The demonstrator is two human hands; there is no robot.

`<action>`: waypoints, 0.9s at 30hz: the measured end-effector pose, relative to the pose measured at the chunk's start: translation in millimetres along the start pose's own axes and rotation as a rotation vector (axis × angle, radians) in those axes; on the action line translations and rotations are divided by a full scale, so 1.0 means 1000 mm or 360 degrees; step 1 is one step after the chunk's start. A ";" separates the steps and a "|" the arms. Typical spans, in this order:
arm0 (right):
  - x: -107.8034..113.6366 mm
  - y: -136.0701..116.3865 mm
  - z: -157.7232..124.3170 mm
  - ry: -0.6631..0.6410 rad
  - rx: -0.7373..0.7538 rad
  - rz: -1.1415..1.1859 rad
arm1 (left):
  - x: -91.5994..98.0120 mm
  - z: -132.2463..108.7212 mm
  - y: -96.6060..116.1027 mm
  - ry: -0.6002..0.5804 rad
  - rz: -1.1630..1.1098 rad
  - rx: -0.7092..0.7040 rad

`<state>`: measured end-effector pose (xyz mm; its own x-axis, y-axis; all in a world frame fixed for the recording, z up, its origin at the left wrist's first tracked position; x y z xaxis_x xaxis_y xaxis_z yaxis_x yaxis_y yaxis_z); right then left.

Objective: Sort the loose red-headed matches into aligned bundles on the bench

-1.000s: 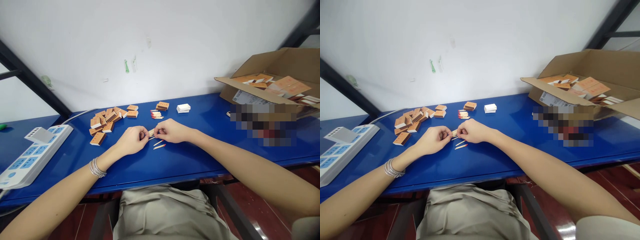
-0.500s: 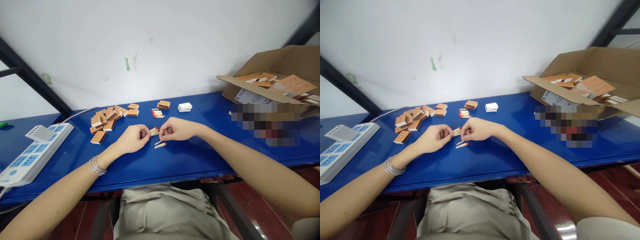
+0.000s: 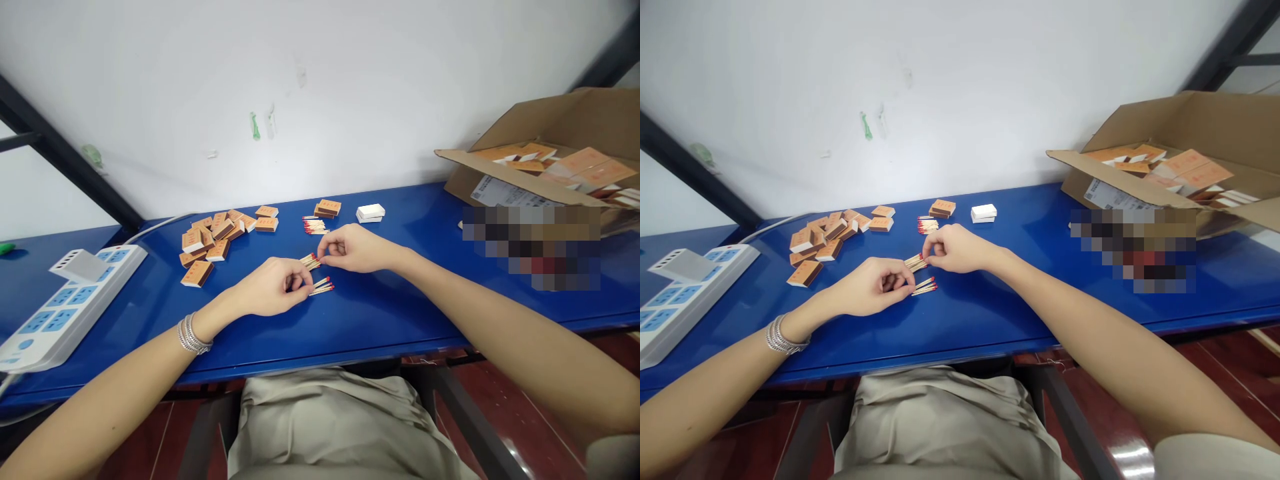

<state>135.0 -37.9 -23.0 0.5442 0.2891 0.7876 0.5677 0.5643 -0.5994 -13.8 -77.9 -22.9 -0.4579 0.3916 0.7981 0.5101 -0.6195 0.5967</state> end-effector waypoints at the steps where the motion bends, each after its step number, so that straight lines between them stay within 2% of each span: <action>1: -0.002 0.000 0.000 -0.0016 0.0003 -0.0011 | 0.001 0.000 -0.001 0.0017 0.0011 0.0010; 13: -0.013 0.001 0.004 -0.0033 -0.0008 -0.0145 | 0.009 0.005 -0.019 0.0364 0.0303 0.0178; 27: -0.014 0.000 0.004 -0.0100 -0.0122 -0.0139 | 0.004 0.008 -0.021 0.0327 0.0477 0.0170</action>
<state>124.5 -39.1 -33.4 0.4523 0.2905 0.8432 0.6580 0.5295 -0.5353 -20.4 -58.3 -31.6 -0.4078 0.0527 0.9115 0.7117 -0.6071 0.3535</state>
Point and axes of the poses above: each hand's wrist, its own z-axis towards the middle knuckle, its own x-axis out of the back of the hand, y = z × x, the point moved 6 cm from there along z, towards the middle knuckle, and after that the axes turned 1 degree about -y, right-handed, at the moved point
